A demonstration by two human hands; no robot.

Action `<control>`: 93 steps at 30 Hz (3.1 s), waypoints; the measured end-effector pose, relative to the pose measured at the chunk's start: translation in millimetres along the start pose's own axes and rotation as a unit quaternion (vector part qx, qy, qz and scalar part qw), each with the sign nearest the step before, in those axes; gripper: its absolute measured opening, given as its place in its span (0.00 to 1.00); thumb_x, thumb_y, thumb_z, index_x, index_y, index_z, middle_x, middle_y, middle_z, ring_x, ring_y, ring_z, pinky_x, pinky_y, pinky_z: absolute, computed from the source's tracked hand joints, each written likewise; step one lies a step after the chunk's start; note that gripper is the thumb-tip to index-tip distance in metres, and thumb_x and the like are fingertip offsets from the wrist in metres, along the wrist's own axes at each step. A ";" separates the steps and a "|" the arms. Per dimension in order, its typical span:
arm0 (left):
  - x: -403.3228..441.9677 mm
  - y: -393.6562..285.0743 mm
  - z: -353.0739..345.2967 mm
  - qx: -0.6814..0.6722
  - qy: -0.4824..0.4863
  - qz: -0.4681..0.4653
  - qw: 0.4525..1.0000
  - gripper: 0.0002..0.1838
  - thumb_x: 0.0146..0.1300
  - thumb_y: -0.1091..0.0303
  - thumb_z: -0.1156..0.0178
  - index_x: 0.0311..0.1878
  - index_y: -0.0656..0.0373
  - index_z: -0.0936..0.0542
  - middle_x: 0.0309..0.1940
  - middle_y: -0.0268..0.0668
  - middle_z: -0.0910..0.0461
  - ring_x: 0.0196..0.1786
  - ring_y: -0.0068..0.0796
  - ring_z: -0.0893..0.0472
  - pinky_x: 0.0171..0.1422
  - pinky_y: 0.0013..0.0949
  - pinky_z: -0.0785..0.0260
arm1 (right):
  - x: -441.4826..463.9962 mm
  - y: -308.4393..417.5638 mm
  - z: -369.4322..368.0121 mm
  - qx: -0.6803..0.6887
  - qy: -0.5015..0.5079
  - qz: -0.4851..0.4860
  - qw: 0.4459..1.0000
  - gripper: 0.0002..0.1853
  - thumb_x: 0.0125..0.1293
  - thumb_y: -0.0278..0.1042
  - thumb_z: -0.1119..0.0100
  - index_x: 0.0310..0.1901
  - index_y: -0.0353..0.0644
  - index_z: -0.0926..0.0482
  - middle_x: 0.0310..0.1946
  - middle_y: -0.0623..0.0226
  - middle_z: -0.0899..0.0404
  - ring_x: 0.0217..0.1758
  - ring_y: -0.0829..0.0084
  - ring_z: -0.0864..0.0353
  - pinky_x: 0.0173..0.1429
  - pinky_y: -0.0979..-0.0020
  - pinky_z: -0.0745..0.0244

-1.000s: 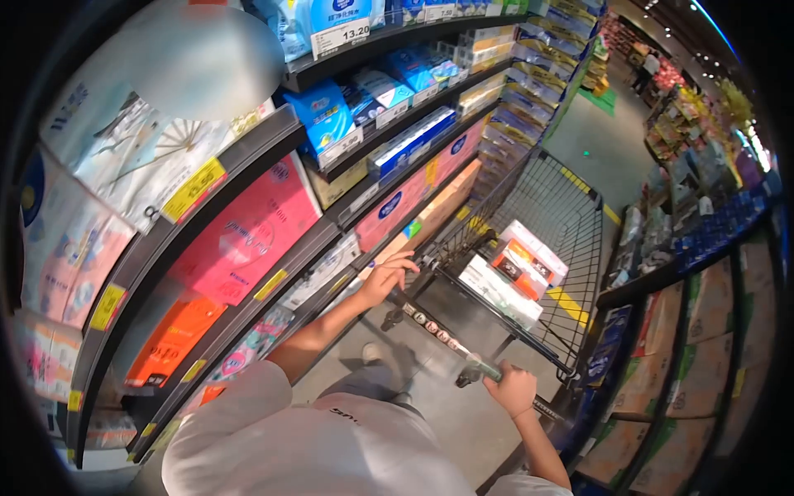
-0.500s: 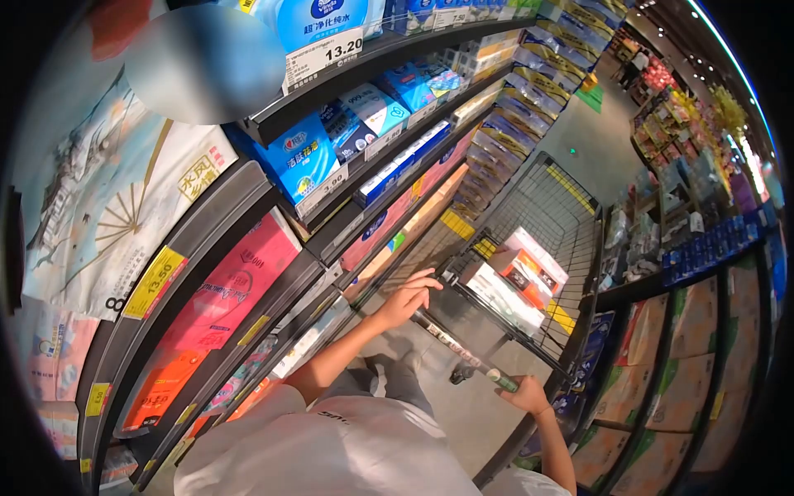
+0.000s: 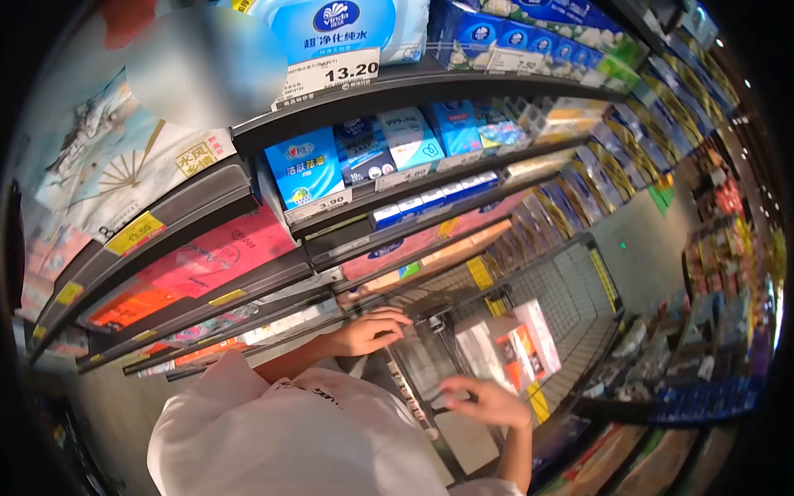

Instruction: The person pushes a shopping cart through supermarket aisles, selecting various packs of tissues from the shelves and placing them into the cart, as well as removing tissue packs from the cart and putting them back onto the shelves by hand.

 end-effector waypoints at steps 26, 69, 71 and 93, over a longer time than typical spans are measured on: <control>-20.5 -43.6 194.1 0.182 -0.556 -0.020 0.811 0.37 0.39 0.78 0.41 0.53 0.66 0.51 0.53 0.47 0.49 0.55 0.40 0.44 0.60 0.38 0.55 | 236.3 163.3 94.7 0.171 -0.288 0.379 0.863 0.40 0.33 0.38 0.32 0.49 0.35 0.42 0.39 0.60 0.34 0.42 0.70 0.33 0.47 0.72 0.37; 113.7 146.9 -261.4 0.286 0.498 0.125 0.809 0.32 0.40 0.43 0.45 0.42 0.61 0.29 0.40 0.48 0.29 0.43 0.43 0.29 0.45 0.38 0.35 | 29.1 -316.3 44.1 -0.182 0.024 -0.325 0.928 0.38 0.26 0.45 0.35 0.46 0.44 0.34 0.39 0.56 0.28 0.44 0.61 0.30 0.49 0.62 0.38; 116.3 156.3 -265.2 0.253 0.480 0.154 0.826 0.27 0.46 0.46 0.49 0.40 0.62 0.29 0.38 0.49 0.28 0.42 0.44 0.28 0.44 0.40 0.35 | 31.8 -337.9 36.3 -0.240 0.027 -0.382 0.892 0.42 0.27 0.49 0.35 0.51 0.45 0.39 0.45 0.55 0.32 0.51 0.57 0.37 0.54 0.55 0.46; 51.9 30.0 -44.6 -0.016 0.101 -0.027 0.994 0.06 0.46 0.80 0.47 0.29 0.60 0.27 0.25 0.37 0.28 0.51 0.39 0.34 0.50 0.37 0.41 | 16.5 -107.1 -7.0 -0.234 -0.357 -0.146 0.892 0.16 0.49 0.41 0.46 0.41 0.49 0.28 0.33 0.70 0.27 0.51 0.61 0.40 0.51 0.59 0.44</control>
Point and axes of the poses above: each hand's wrist, its own x-axis towards the middle knuckle, its own z-axis out of the back of the hand, y = z × x, the point moved 9 cm from there along x, towards the middle knuckle
